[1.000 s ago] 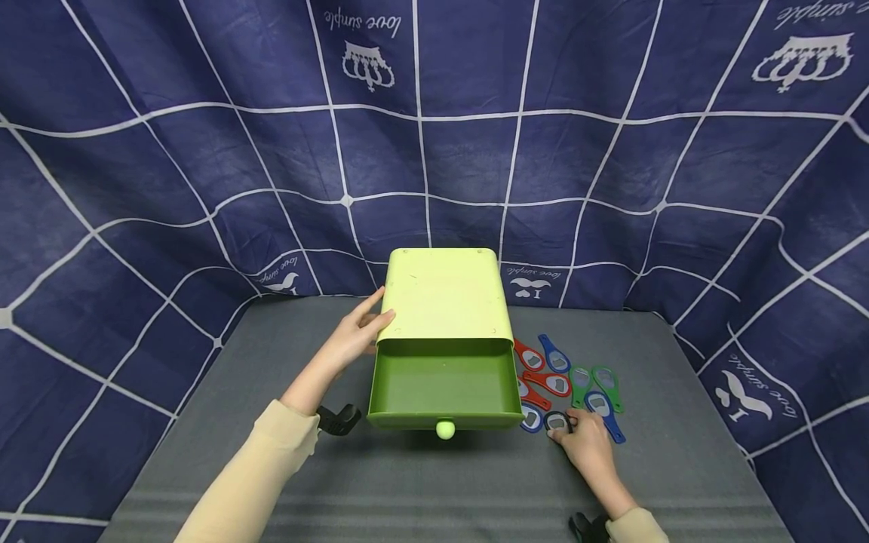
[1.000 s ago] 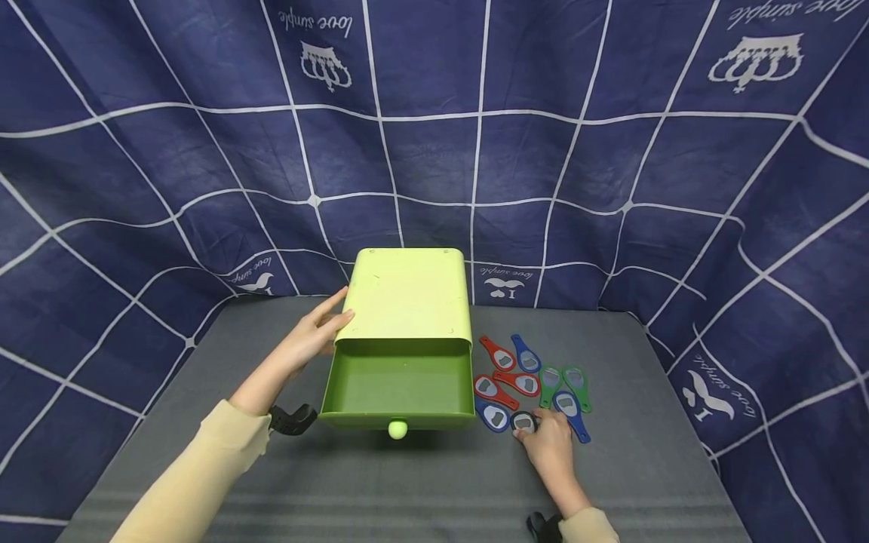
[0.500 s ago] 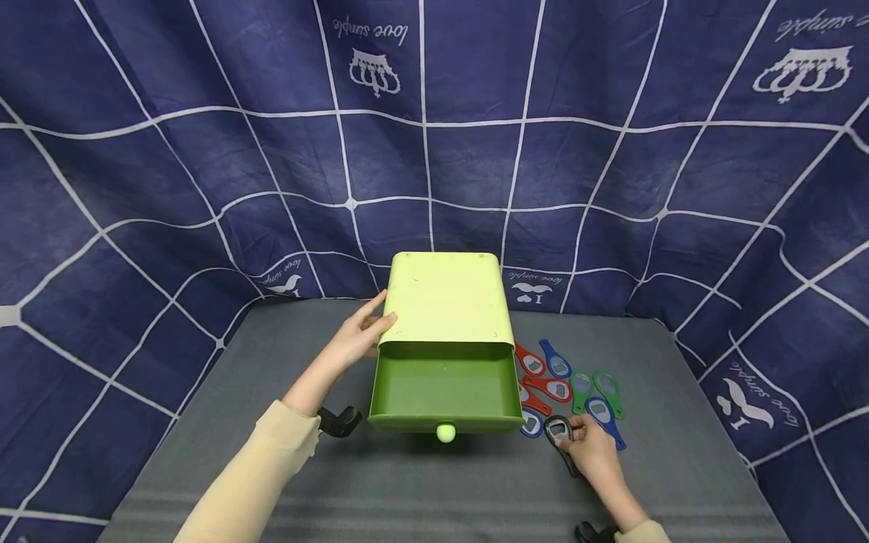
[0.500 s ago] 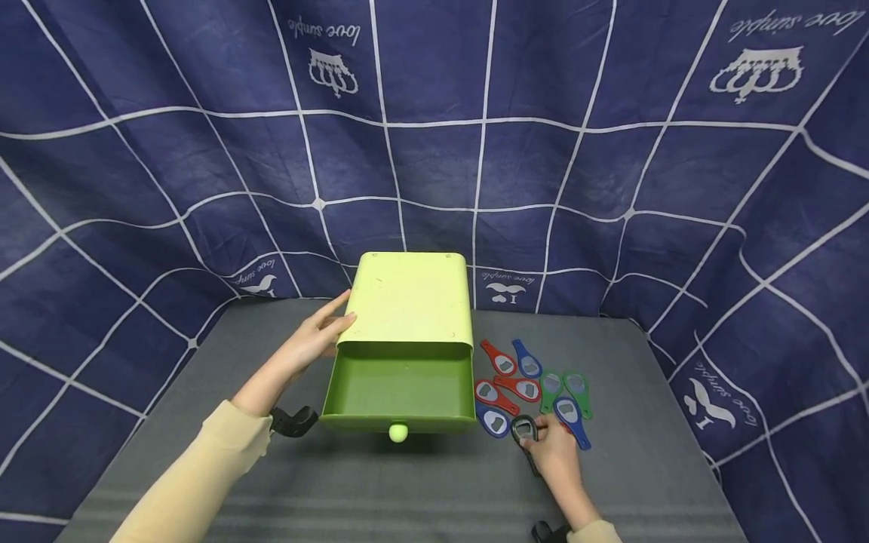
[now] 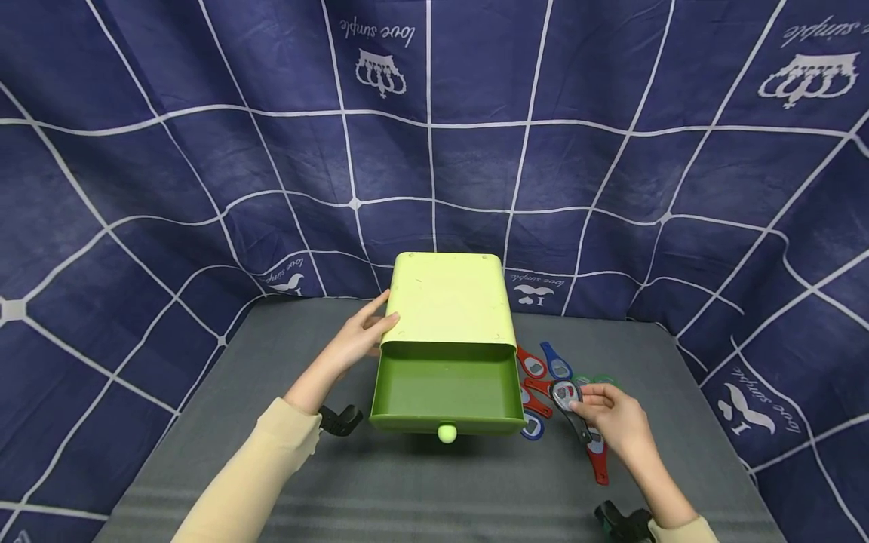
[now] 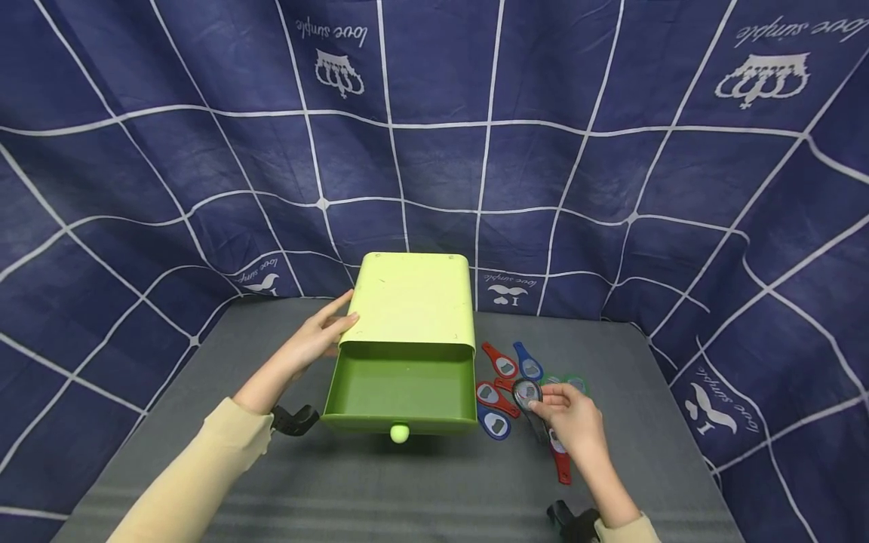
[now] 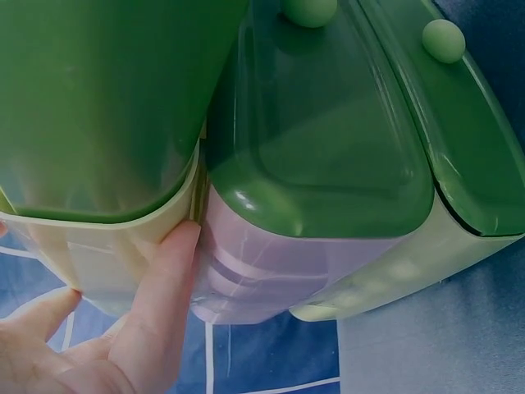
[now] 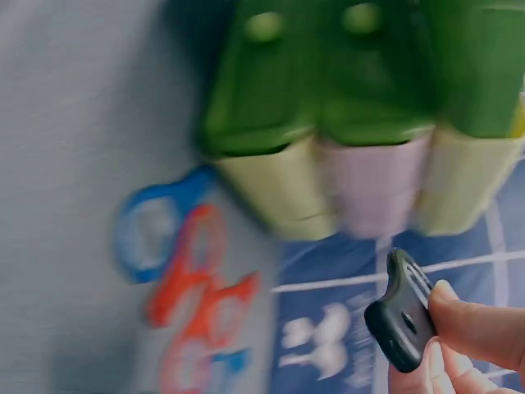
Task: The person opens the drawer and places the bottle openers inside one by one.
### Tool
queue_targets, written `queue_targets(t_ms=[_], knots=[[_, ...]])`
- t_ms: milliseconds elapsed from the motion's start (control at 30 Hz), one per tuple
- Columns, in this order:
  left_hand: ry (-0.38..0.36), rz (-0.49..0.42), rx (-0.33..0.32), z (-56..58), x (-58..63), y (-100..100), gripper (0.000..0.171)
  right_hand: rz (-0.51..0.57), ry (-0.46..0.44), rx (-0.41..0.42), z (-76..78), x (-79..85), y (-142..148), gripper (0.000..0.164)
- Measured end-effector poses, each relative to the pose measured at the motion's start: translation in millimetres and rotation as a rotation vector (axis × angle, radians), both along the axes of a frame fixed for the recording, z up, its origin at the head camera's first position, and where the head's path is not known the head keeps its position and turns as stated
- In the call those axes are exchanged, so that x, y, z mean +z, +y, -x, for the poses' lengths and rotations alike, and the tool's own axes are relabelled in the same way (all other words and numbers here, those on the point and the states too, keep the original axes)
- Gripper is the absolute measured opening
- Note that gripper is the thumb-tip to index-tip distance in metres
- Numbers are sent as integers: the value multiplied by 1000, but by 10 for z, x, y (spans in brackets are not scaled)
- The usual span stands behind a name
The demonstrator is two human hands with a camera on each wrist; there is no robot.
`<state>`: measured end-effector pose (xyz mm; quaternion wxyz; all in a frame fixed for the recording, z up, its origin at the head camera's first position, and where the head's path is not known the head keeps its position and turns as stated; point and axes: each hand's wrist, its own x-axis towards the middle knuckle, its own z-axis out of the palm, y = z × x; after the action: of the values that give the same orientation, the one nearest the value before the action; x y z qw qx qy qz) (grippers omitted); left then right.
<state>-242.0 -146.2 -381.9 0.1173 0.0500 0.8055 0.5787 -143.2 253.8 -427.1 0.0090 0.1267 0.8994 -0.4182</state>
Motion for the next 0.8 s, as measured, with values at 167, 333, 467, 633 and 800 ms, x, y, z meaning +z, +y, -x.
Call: queue_targets(t_ms=[167, 333, 467, 633, 800], knots=[[-2, 2, 2, 1, 5, 0, 69, 77, 121, 64, 60, 429, -128, 43], [-6, -2, -5, 16, -1, -6, 69, 130, 223, 144, 100, 774, -352, 39], [-6, -2, -5, 27, -12, -7, 69, 180, 247, 239, 143, 907, -583, 34], [-9, -6, 2, 19, -17, 0, 69, 207, 193, 347, 190, 918, -867, 30], [-12, -16, 5, 12, -10, 4, 69, 192, 163, 438, 239, 813, -1119, 24]])
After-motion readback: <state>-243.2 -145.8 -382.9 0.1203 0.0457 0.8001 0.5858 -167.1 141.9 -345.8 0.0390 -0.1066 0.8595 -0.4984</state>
